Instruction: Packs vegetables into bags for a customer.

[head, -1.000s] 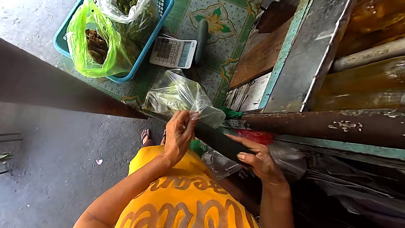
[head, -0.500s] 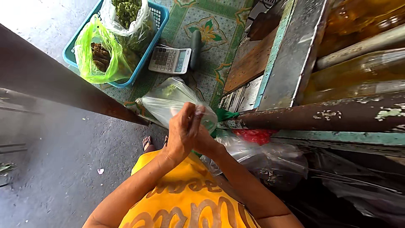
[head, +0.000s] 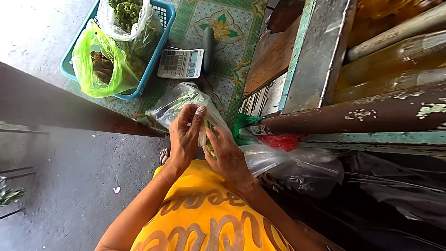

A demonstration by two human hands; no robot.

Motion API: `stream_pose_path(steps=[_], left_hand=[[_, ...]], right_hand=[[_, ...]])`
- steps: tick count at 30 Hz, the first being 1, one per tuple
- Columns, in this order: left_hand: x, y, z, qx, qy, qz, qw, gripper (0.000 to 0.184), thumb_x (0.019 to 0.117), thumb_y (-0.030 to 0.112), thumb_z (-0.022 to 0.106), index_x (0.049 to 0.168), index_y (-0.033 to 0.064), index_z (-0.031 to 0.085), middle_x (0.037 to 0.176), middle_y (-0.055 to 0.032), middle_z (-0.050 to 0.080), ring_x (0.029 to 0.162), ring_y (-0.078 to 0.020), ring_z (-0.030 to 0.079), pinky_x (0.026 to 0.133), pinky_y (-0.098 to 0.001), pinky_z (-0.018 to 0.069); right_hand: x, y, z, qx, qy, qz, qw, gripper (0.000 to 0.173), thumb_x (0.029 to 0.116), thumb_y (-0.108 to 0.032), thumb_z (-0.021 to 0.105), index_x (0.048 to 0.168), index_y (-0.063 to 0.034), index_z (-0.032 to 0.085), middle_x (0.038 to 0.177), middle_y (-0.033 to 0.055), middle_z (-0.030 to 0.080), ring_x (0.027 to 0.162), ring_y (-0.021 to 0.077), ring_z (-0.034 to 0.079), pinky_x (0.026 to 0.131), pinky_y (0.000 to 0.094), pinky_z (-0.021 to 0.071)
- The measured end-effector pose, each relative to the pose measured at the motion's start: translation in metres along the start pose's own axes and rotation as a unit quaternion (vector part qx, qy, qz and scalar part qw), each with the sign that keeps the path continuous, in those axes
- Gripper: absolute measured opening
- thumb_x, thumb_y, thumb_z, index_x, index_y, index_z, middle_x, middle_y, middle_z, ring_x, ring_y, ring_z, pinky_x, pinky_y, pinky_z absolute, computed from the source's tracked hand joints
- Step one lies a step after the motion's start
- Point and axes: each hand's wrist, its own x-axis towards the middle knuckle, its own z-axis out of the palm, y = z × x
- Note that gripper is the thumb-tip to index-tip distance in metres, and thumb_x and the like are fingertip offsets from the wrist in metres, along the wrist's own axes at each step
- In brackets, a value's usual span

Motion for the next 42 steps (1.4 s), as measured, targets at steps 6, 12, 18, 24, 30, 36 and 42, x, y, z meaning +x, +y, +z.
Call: stream_pose_path(steps=[6, 12, 18, 24, 30, 36, 42], left_hand=[[0.005, -0.003, -0.002, -0.195, -0.039, -0.211, 0.957, 0.022, 0.1106, 0.025, 0.041, 0.102, 0.0157, 0.059, 0.057, 0.0085, 0.04, 0.044, -0.0014, 0.04, 0.045, -0.0172, 0.0418], [0.013, -0.009, -0.015, 0.014, -0.157, -0.17, 0.973, 0.032, 0.1028, 0.021, 0.061, 0.134, 0.0142, 0.056, 0.069, 0.0013, 0.061, 0.048, -0.0028, 0.047, 0.046, -0.0185, 0.0407], [0.028, 0.003, -0.003, 0.052, -0.155, -0.109, 0.98, 0.027, 0.1083, 0.027, 0.052, 0.112, 0.01, 0.073, 0.059, 0.0025, 0.051, 0.045, -0.0047, 0.043, 0.045, -0.0213, 0.0396], [0.046, 0.015, -0.008, -0.045, -0.09, -0.128, 0.987, 0.029, 0.1097, 0.027, 0.048, 0.116, 0.0109, 0.071, 0.058, 0.0035, 0.045, 0.043, -0.0044, 0.04, 0.043, -0.0196, 0.0385], [0.031, 0.017, -0.005, 0.034, -0.119, -0.08, 0.989, 0.03, 0.108, 0.027, 0.05, 0.12, 0.01, 0.072, 0.071, 0.0059, 0.061, 0.054, -0.0009, 0.05, 0.053, -0.0217, 0.0454], [0.009, 0.011, 0.002, 0.018, -0.13, -0.066, 0.989, 0.034, 0.1089, 0.024, 0.047, 0.128, 0.0068, 0.069, 0.084, 0.0037, 0.069, 0.062, 0.0024, 0.054, 0.06, -0.0193, 0.0463], [0.0, 0.005, 0.003, -0.044, -0.132, -0.12, 0.983, 0.035, 0.1096, 0.026, 0.047, 0.13, 0.0068, 0.068, 0.071, 0.0048, 0.061, 0.053, -0.0021, 0.052, 0.052, -0.0222, 0.0478]], right_hand=[[-0.003, 0.012, 0.008, -0.075, -0.041, 0.032, 0.996, 0.07, 0.0859, 0.005, 0.067, 0.152, -0.0124, 0.052, 0.13, 0.0317, 0.062, 0.11, 0.0483, 0.067, 0.085, 0.0569, 0.0564], [0.019, 0.038, -0.029, -0.046, 0.05, 0.085, 0.994, 0.051, 0.0923, 0.008, 0.061, 0.142, -0.0039, 0.061, 0.125, 0.0259, 0.068, 0.088, 0.0467, 0.072, 0.071, 0.0616, 0.0574], [0.036, 0.034, -0.082, 0.095, -0.22, 0.069, 0.968, 0.068, 0.0924, -0.017, 0.075, 0.152, -0.0011, 0.047, 0.144, 0.0267, 0.055, 0.122, 0.0421, 0.062, 0.099, 0.0557, 0.0529], [0.096, 0.045, -0.14, 0.295, -0.03, 0.045, 0.954, 0.024, 0.1041, -0.019, 0.056, 0.112, -0.002, 0.071, 0.091, 0.003, 0.076, 0.079, 0.0116, 0.074, 0.069, 0.0312, 0.0644], [0.263, 0.099, -0.012, 0.263, 0.003, 0.277, 0.924, 0.051, 0.1071, -0.041, 0.052, 0.142, -0.0036, 0.054, 0.129, 0.0222, 0.064, 0.104, 0.0388, 0.069, 0.081, 0.0587, 0.0575], [0.313, 0.101, 0.037, 0.132, -0.03, 0.299, 0.945, 0.065, 0.1051, -0.044, 0.052, 0.145, 0.0067, 0.048, 0.141, 0.0323, 0.054, 0.135, 0.0474, 0.051, 0.109, 0.064, 0.0407], [0.289, 0.123, 0.007, 0.504, 0.047, 0.362, 0.783, 0.042, 0.1089, -0.037, 0.046, 0.139, -0.0094, 0.052, 0.115, 0.0135, 0.062, 0.086, 0.0247, 0.066, 0.069, 0.0421, 0.0583]])
